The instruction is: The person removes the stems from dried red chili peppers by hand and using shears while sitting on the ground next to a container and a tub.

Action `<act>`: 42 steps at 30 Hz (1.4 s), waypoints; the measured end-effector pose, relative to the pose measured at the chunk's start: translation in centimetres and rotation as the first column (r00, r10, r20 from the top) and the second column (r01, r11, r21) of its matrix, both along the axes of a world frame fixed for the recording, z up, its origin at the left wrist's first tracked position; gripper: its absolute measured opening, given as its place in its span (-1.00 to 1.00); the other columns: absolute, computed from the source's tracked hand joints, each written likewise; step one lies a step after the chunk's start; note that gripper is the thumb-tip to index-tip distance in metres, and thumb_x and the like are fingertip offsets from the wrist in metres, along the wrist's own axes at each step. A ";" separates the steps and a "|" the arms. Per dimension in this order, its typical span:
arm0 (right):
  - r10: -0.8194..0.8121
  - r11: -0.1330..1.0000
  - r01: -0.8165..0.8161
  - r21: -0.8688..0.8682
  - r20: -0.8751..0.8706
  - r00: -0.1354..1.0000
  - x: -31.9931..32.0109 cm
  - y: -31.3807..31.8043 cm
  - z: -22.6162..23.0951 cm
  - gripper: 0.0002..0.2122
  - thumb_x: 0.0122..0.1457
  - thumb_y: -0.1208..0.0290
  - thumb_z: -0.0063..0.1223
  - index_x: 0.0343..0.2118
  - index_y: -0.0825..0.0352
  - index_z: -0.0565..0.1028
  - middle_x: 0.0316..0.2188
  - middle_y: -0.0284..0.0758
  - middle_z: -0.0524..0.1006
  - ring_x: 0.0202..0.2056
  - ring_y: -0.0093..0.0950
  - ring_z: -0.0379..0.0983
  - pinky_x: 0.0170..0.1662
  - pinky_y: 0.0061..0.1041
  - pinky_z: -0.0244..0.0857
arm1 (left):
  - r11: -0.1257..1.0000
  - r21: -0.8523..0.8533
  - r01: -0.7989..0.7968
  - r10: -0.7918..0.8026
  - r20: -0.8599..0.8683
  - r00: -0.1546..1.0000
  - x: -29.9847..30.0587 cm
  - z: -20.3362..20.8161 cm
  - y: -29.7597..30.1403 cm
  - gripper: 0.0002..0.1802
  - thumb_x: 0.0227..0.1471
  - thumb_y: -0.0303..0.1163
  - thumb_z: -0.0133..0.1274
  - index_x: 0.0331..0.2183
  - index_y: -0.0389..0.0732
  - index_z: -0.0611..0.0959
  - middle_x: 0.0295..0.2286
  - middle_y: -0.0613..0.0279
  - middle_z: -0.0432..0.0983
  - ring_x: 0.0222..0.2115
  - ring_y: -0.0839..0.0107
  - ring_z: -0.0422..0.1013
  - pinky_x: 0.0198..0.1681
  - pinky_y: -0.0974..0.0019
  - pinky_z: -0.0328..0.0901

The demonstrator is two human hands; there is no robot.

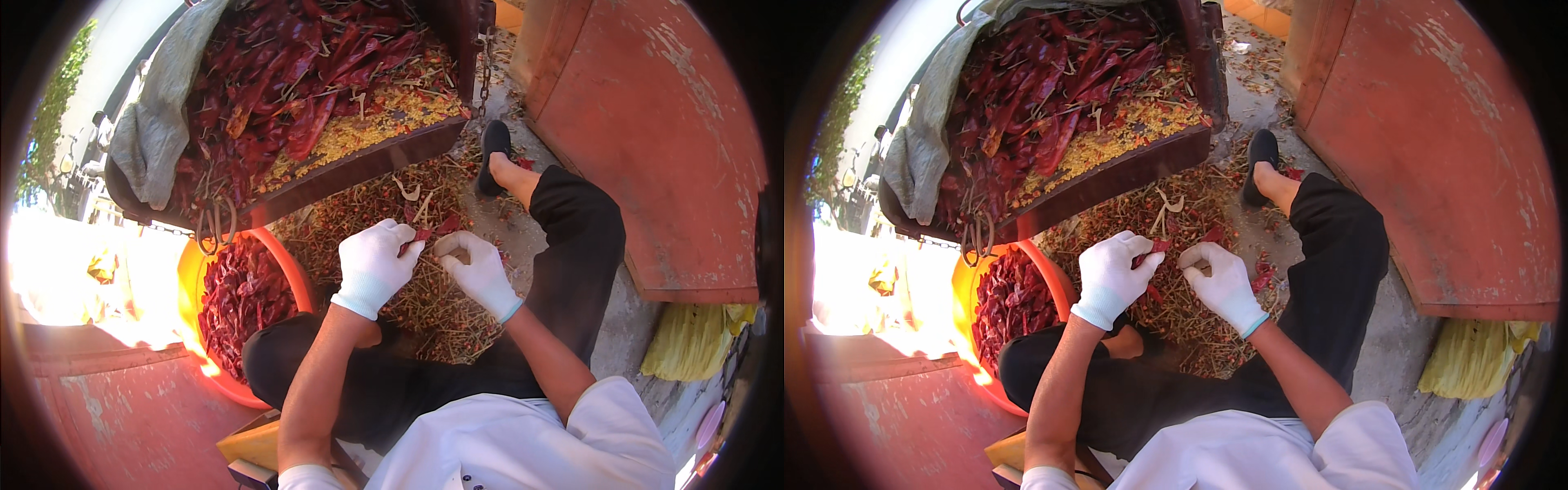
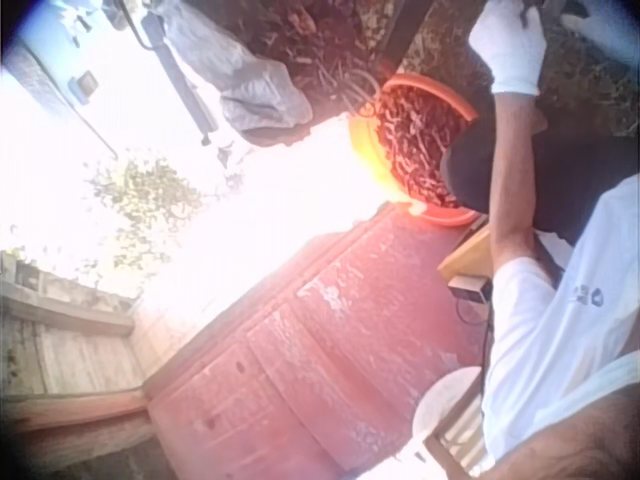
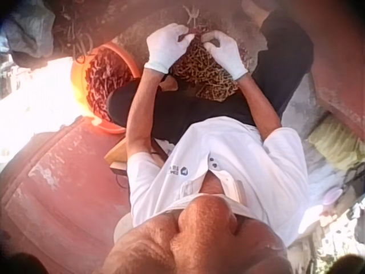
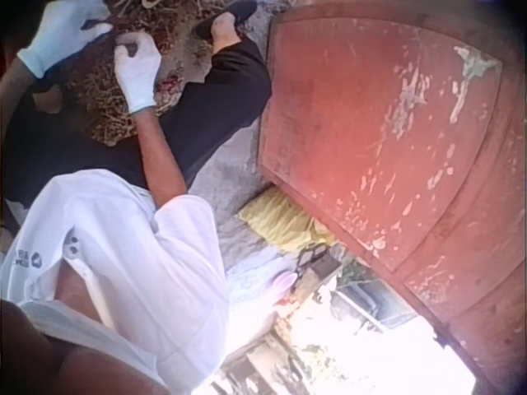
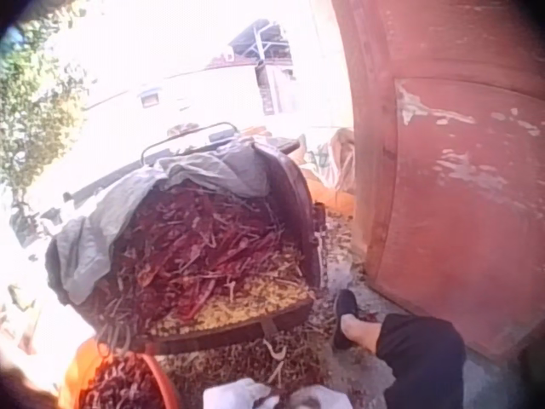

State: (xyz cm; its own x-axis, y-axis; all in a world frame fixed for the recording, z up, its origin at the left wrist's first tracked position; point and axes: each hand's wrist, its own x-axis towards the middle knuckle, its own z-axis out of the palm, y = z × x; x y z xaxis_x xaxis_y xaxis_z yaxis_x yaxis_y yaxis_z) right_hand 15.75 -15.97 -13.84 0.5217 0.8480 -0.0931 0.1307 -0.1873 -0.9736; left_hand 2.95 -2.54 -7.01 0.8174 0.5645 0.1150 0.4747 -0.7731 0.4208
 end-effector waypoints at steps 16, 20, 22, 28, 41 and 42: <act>0.190 0.973 -0.106 -0.207 0.443 0.876 1.1 1.9 2.2 -0.77 0.20 0.23 0.01 -0.34 0.31 0.55 -0.44 -0.14 0.60 -0.33 -0.13 0.56 -0.22 -0.18 0.41 | 0.954 0.214 0.209 -0.158 -0.234 0.960 -0.3 -1.3 -1.8 -0.87 -0.05 -0.26 0.19 -0.52 -0.05 0.62 -0.53 0.34 0.44 -0.45 0.28 0.50 -0.46 0.15 0.37; 0.012 0.984 -0.025 -0.179 -0.075 0.997 0.9 2.4 1.6 -0.77 0.23 0.29 0.00 -0.31 0.37 0.55 -0.53 -0.20 0.57 -0.45 -0.31 0.57 -0.33 -0.30 0.42 | 0.993 0.032 0.116 -0.113 -0.100 0.989 0.2 -1.8 -1.5 -0.86 -0.08 -0.27 0.21 -0.52 -0.11 0.64 -0.54 0.30 0.48 -0.45 0.23 0.52 -0.44 0.14 0.37; -0.101 0.991 0.038 -0.124 -0.546 0.832 1.2 2.1 0.9 -0.79 0.27 0.32 -0.03 -0.30 0.38 0.53 -0.56 -0.31 0.51 -0.51 -0.49 0.50 -0.42 -0.43 0.37 | 0.992 -0.110 0.056 -0.062 -0.057 0.996 0.5 -1.7 -1.4 -0.82 -0.11 -0.29 0.25 -0.49 -0.18 0.67 -0.52 0.21 0.54 -0.45 0.18 0.52 -0.42 0.18 0.36; -0.364 0.924 0.319 -0.211 -0.743 0.561 7.2 2.4 -6.7 -0.79 0.28 0.25 -0.03 -0.30 0.30 0.49 -0.43 -0.31 0.53 -0.46 -0.45 0.49 -0.36 -0.42 0.38 | 0.737 -0.673 -0.062 0.124 0.044 0.991 -0.2 -1.9 -0.5 -0.80 -0.04 -0.36 0.28 -0.44 -0.30 0.66 -0.52 0.26 0.56 -0.52 0.50 0.43 -0.40 0.38 0.31; 0.074 0.447 0.055 -0.893 0.098 0.992 4.8 -4.3 -22.3 -0.60 0.21 0.43 -0.09 0.13 0.21 0.50 0.09 -0.19 0.52 0.05 -0.18 0.48 0.10 -0.21 0.36 | 0.158 -0.985 0.074 0.490 0.143 0.860 0.1 1.5 0.2 -0.82 -0.09 -0.46 0.14 -0.38 -0.27 0.50 -0.32 0.05 0.55 -0.36 0.36 0.48 -0.24 0.32 0.40; 0.026 0.478 0.070 -0.875 0.094 0.995 5.0 -4.6 -23.2 -0.58 0.23 0.44 -0.10 0.16 0.18 0.47 0.10 -0.19 0.52 0.05 -0.18 0.48 0.09 -0.21 0.36 | 0.186 -0.978 0.092 0.471 0.171 0.865 0.0 1.3 0.5 -0.81 -0.10 -0.45 0.14 -0.39 -0.26 0.50 -0.34 0.07 0.54 -0.36 0.37 0.48 -0.26 0.34 0.39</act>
State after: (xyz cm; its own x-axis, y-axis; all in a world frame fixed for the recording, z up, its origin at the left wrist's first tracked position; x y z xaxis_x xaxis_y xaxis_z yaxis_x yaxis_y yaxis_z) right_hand 20.77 -20.54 -37.06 0.5852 0.3371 -0.7375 0.1826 -0.9409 -0.2851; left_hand 2.92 -2.01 -5.70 0.7027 0.5893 -0.3986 0.1323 0.4422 0.8871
